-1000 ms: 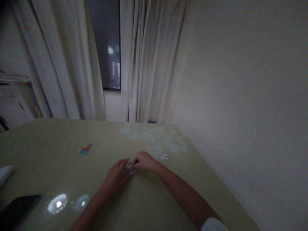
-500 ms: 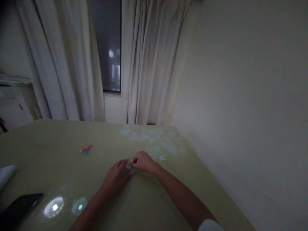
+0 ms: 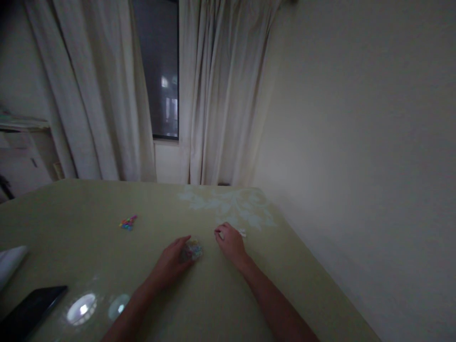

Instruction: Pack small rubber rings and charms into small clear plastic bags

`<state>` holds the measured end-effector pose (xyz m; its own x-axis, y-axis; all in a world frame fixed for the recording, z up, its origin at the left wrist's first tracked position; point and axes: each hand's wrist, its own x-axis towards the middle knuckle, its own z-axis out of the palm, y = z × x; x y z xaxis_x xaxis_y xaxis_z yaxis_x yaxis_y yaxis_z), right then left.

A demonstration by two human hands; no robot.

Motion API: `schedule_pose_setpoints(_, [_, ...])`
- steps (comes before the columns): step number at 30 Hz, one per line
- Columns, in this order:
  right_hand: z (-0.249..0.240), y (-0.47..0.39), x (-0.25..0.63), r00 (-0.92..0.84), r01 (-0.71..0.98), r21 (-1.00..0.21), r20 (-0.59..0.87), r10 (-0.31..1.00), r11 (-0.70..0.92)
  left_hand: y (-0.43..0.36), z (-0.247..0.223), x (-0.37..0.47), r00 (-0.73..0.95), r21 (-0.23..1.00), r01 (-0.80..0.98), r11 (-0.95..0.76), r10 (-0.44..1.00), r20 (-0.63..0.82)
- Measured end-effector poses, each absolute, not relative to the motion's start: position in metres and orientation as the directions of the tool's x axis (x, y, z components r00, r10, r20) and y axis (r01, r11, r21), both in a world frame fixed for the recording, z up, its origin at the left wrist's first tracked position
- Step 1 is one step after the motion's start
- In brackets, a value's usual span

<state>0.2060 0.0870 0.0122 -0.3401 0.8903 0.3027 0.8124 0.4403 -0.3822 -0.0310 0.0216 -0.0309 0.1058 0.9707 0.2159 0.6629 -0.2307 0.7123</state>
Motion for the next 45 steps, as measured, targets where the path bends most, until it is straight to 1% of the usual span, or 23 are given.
schedule_pose_setpoints(2, [-0.001,0.084,0.234,-0.242,0.845,-0.388,0.338,0.909,0.369,0.021,-0.030,-0.035,0.125,0.775,0.590,-0.228,0.973,0.192])
schedule_pose_setpoints(3, [-0.008,0.083,0.248,-0.248,0.854,-0.367,0.334,0.909,0.368,0.021,-0.030,-0.037,0.135,0.794,0.565,-0.223,0.975,0.177])
schedule_pose_setpoints(6, [-0.027,0.081,0.279,-0.247,0.887,-0.330,0.253,0.936,0.323,0.019,-0.031,-0.036,0.172,0.810,0.541,-0.226,0.973,0.157])
schedule_pose_setpoints(8, [-0.034,0.081,0.289,-0.252,0.893,-0.338,0.173,0.952,0.298,0.015,-0.031,-0.031,0.206,0.812,0.531,-0.241,0.967,0.152])
schedule_pose_setpoints(10, [-0.034,0.081,0.292,-0.279,0.883,-0.356,0.128,0.952,0.306,0.011,-0.031,-0.024,0.243,0.814,0.521,-0.258,0.959,0.148])
schedule_pose_setpoints(16, [-0.023,0.081,0.289,-0.342,0.809,-0.421,0.229,0.911,0.410,0.007,-0.035,-0.007,0.311,0.808,0.493,-0.323,0.933,0.183])
schedule_pose_setpoints(22, [-0.022,0.084,0.291,-0.377,0.788,-0.437,0.213,0.901,0.433,0.009,-0.039,-0.009,0.318,0.784,0.528,-0.326,0.932,0.174])
schedule_pose_setpoints(26, [-0.019,0.078,0.283,-0.338,0.799,-0.430,0.255,0.906,0.420,0.008,-0.039,-0.008,0.293,0.772,0.550,-0.319,0.939,0.179])
schedule_pose_setpoints(28, [-0.017,0.072,0.276,-0.327,0.771,-0.472,0.285,0.901,0.428,0.008,-0.039,-0.007,0.276,0.775,0.553,-0.307,0.945,0.178])
schedule_pose_setpoints(29, [-0.016,0.068,0.272,-0.339,0.737,-0.504,0.302,0.891,0.451,0.008,-0.039,-0.006,0.269,0.776,0.555,-0.300,0.947,0.174])
schedule_pose_setpoints(31, [-0.014,0.060,0.262,-0.421,0.635,-0.556,0.334,0.843,0.537,0.008,-0.039,-0.005,0.260,0.772,0.564,-0.293,0.951,0.171])
schedule_pose_setpoints(33, [-0.014,0.052,0.252,-0.544,0.540,-0.563,0.333,0.770,0.626,0.008,-0.039,-0.004,0.262,0.763,0.570,-0.306,0.947,0.184])
schedule_pose_setpoints(36, [-0.016,0.043,0.241,-0.658,0.483,-0.551,0.284,0.698,0.680,0.009,-0.040,-0.004,0.285,0.736,0.584,-0.341,0.936,0.207])
schedule_pose_setpoints(38, [-0.017,0.041,0.238,-0.673,0.481,-0.556,0.262,0.692,0.678,0.009,-0.040,-0.004,0.295,0.717,0.598,-0.359,0.930,0.219])
schedule_pose_setpoints(42, [-0.016,0.040,0.243,-0.678,0.463,-0.570,0.266,0.686,0.679,0.009,-0.039,-0.005,0.314,0.686,0.612,-0.394,0.917,0.246])
schedule_pose_setpoints(45, [-0.017,0.041,0.248,-0.678,0.440,-0.605,0.260,0.687,0.663,0.008,-0.038,-0.008,0.361,0.644,0.630,-0.433,0.898,0.251])
